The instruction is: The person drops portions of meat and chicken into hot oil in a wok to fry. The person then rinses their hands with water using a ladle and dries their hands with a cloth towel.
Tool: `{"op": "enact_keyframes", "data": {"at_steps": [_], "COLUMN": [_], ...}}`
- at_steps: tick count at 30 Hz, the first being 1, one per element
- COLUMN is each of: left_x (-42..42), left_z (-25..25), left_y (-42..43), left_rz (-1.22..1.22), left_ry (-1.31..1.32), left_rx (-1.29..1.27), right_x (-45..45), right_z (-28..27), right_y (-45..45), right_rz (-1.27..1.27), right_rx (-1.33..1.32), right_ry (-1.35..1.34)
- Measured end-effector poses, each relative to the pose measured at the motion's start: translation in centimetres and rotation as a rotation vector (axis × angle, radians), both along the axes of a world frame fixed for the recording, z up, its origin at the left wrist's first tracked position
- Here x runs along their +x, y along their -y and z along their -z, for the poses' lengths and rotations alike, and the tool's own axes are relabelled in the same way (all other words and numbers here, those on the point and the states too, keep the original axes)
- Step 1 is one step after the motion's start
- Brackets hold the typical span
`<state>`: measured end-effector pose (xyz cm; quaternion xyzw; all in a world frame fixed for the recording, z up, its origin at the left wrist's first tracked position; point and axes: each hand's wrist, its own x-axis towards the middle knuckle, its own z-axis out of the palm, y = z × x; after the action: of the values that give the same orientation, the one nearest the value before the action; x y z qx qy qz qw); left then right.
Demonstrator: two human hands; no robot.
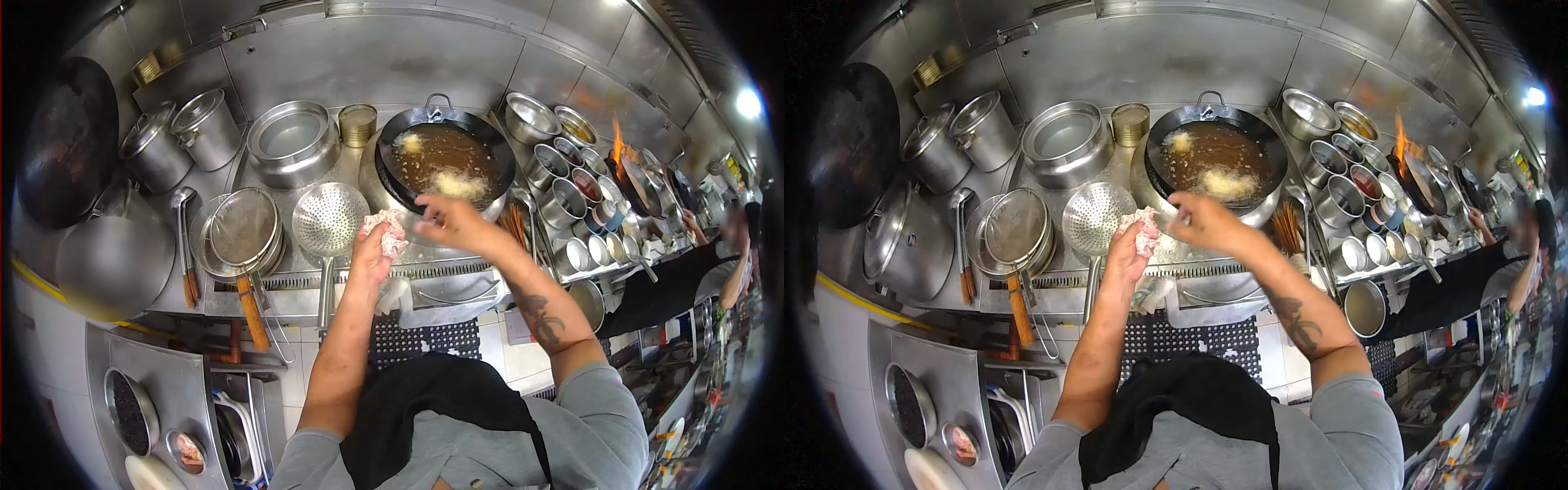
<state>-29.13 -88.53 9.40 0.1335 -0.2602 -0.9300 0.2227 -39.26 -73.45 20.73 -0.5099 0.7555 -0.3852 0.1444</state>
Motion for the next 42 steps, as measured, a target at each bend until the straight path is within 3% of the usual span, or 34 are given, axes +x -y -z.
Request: {"op": "enact_keyframes", "data": {"at_steps": [5, 7, 9, 13, 16, 21, 23, 25, 27, 29, 33, 37, 39, 42], "left_x": [0.2, 0.4, 0.8, 1.6, 1.2, 0.3, 1.0, 1.1, 1.1, 1.1, 0.9, 1.8, 2.5, 3.6], "left_z": [-1.3, -1.5, -1.5, -1.5, 0.0, -1.5, -2.5, -2.5, -2.0, -1.8, -0.6, 0.1, 0.4, 0.3], "left_y": [-1.0, -1.0, -0.6, 0.1, 0.8, -0.2, -0.5, -0.5, 0.0, 0.4, 1.0, 1.1, 0.9, 0.7], "left_rz": [-0.009, 0.003, 0.132, 0.189, 0.276, 0.214, 0.223, 0.236, 0.274, 0.273, 0.200, 0.196, 0.215, 0.129], "left_ry": [0.007, -0.014, -0.048, -0.089, -0.163, -0.052, -0.032, -0.012, -0.065, -0.075, -0.082, -0.115, -0.140, -0.061], "left_rx": [-0.141, -0.139, -0.006, 0.030, 0.016, -0.045, -0.069, -0.094, -0.006, 0.039, 0.199, 0.236, 0.267, 0.206], "right_x": [1.4, -0.1, -0.4, -0.7, -0.7, -0.2, -0.6, -0.1, -0.5, -1.2, -5.7, -14.6, -18.7, -18.5], "right_z": [2.5, 4.0, 4.1, 2.5, 2.0, 3.8, 4.8, 3.4, 2.7, 1.5, 1.9, 7.0, 9.6, 7.1], "right_y": [2.2, 2.9, 3.1, 3.0, 2.9, 3.0, 3.1, 2.8, 2.4, 1.4, -0.6, -1.8, -3.0, -4.7], "right_rz": [-0.044, -0.094, -0.051, 0.039, 0.090, -0.070, -0.120, -0.027, 0.045, 0.068, 0.165, 0.242, 0.335, 0.509], "right_rx": [-0.004, 0.021, -0.021, -0.107, -0.236, -0.182, -0.058, -0.040, -0.226, -0.250, -0.155, 0.100, 0.400, 0.336], "right_ry": [0.034, 0.366, 0.351, 0.592, 0.940, 0.807, 0.412, 0.446, 0.802, 0.881, 0.579, -0.344, -0.520, -0.467]}}
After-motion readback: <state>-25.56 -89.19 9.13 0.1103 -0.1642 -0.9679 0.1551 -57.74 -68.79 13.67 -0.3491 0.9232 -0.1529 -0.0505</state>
